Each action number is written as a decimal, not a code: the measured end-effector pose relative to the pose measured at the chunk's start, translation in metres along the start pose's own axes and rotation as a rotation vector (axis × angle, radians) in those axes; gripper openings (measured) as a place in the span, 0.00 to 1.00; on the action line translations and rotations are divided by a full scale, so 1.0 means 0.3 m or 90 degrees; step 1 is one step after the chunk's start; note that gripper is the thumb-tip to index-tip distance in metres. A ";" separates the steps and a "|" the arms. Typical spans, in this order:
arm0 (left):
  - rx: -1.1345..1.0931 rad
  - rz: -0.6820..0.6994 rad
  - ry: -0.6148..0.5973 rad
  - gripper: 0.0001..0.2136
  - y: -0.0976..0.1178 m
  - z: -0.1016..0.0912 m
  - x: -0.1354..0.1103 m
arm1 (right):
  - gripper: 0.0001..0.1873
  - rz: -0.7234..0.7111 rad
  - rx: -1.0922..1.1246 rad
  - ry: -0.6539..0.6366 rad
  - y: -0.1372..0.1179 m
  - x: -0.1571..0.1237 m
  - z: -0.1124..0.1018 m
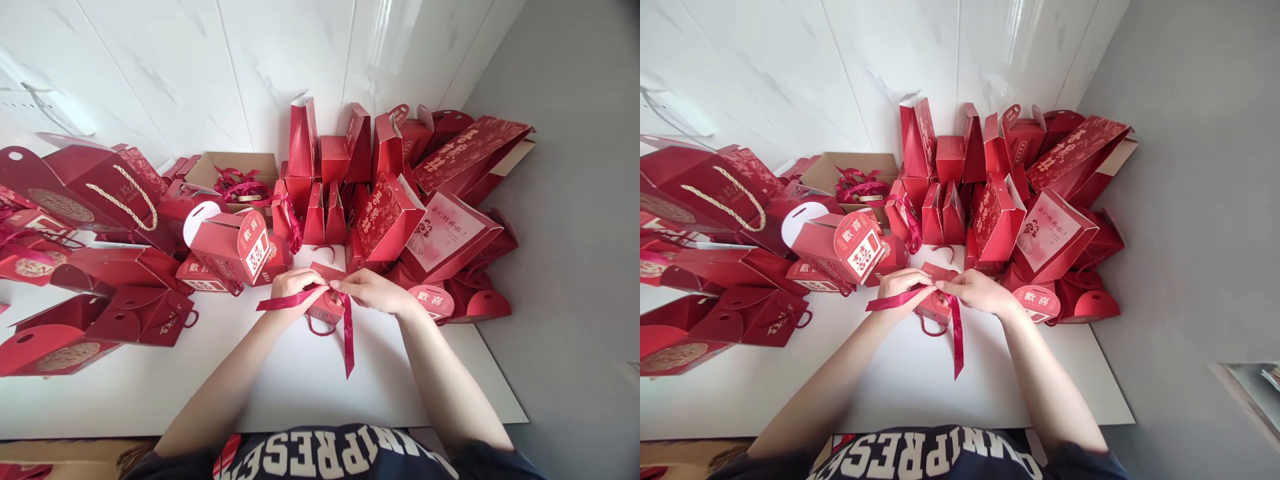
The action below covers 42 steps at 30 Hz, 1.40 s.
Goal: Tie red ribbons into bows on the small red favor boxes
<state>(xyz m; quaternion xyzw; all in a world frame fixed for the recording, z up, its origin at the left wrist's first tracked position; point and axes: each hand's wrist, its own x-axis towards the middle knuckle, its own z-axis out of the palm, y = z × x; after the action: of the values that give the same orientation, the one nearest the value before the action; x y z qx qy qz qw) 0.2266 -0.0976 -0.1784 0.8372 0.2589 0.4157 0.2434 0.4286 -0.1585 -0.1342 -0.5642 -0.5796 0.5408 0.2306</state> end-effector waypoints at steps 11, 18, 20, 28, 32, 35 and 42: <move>0.050 -0.034 0.004 0.01 0.000 0.002 -0.006 | 0.18 -0.124 -0.063 0.189 0.024 0.003 0.011; 0.064 -0.029 0.013 0.02 0.002 0.007 -0.005 | 0.14 -0.108 0.058 0.115 0.030 0.022 0.019; 0.063 -0.028 0.011 0.02 0.004 0.005 -0.003 | 0.16 -0.101 0.042 0.120 0.035 0.032 0.018; 0.010 0.020 -0.091 0.04 0.011 -0.068 0.007 | 0.21 -0.041 0.051 0.155 0.055 0.062 0.009; 0.005 0.052 -0.109 0.06 0.001 -0.112 0.005 | 0.23 -0.017 0.091 0.134 0.034 0.055 0.003; 0.025 0.081 -0.103 0.08 -0.014 -0.124 -0.008 | 0.25 -0.005 0.105 0.124 0.019 0.049 -0.002; 0.143 0.154 -0.105 0.10 -0.027 -0.148 -0.022 | 0.23 0.014 0.100 0.114 0.020 0.029 -0.019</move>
<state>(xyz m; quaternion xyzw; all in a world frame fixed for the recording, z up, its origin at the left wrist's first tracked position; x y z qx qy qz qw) 0.1848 -0.0872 -0.1637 0.9153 0.1804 0.3404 0.1175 0.4339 -0.1498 -0.1408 -0.5967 -0.5063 0.5347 0.3189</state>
